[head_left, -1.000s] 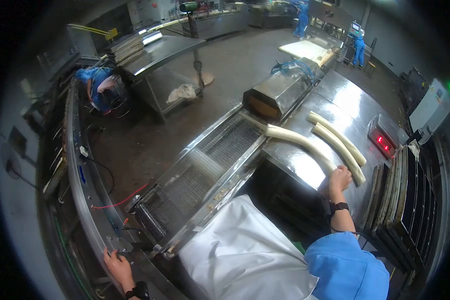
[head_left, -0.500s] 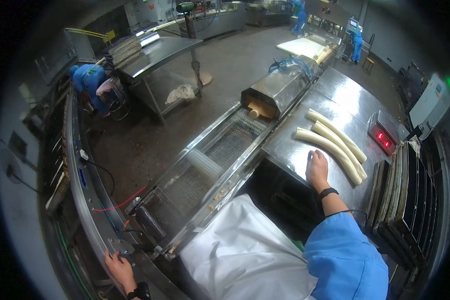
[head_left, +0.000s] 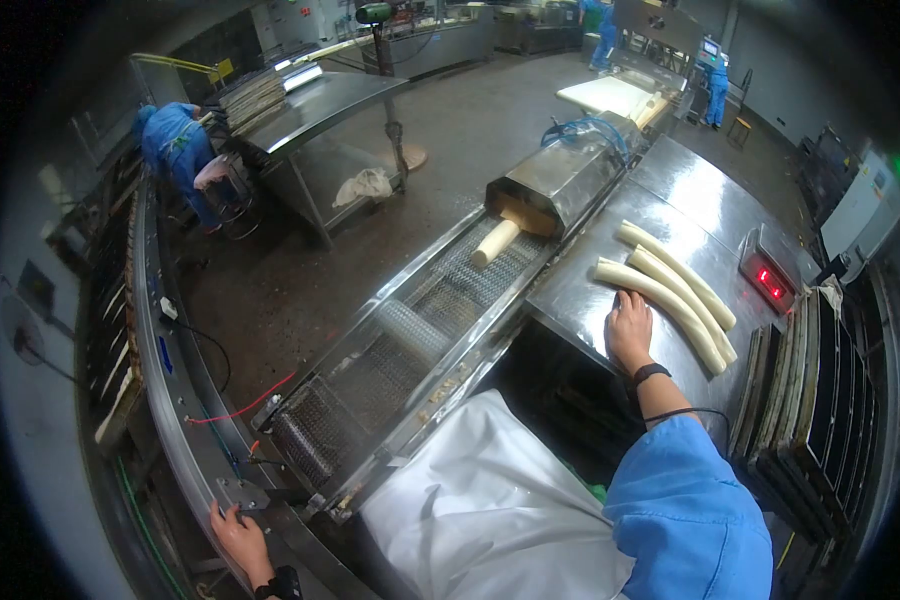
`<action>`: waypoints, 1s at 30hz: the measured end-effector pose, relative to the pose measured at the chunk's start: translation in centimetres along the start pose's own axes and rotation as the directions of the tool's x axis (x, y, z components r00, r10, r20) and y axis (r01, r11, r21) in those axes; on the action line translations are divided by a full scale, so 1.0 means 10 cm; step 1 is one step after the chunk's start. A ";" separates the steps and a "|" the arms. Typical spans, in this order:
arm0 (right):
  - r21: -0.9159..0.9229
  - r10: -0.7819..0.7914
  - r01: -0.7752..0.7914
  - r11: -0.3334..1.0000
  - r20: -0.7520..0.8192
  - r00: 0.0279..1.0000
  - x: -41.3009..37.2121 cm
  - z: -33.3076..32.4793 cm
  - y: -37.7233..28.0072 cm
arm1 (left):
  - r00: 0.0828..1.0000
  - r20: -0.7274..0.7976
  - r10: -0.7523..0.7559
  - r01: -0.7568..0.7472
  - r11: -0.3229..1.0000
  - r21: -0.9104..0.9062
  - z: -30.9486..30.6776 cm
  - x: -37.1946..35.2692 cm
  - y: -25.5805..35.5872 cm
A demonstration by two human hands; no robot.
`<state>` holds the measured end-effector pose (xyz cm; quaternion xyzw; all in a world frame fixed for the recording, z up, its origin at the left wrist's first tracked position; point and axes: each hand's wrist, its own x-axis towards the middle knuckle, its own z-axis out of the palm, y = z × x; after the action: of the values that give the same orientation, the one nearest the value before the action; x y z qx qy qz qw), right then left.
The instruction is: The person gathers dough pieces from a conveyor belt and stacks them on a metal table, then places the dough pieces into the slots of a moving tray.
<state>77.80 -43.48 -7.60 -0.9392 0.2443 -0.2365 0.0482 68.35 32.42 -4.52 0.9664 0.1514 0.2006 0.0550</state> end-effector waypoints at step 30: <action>0.232 -0.767 0.731 0.642 0.169 0.619 0.00 0.38 -3.11 | 1.000 0.001 -0.009 0.009 0.999 0.035 -0.04 0.03 0.05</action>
<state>93.18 -16.33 -4.53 -0.9712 -0.1955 -0.1301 0.0415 68.59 32.06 -4.01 0.9666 0.1592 0.1969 0.0393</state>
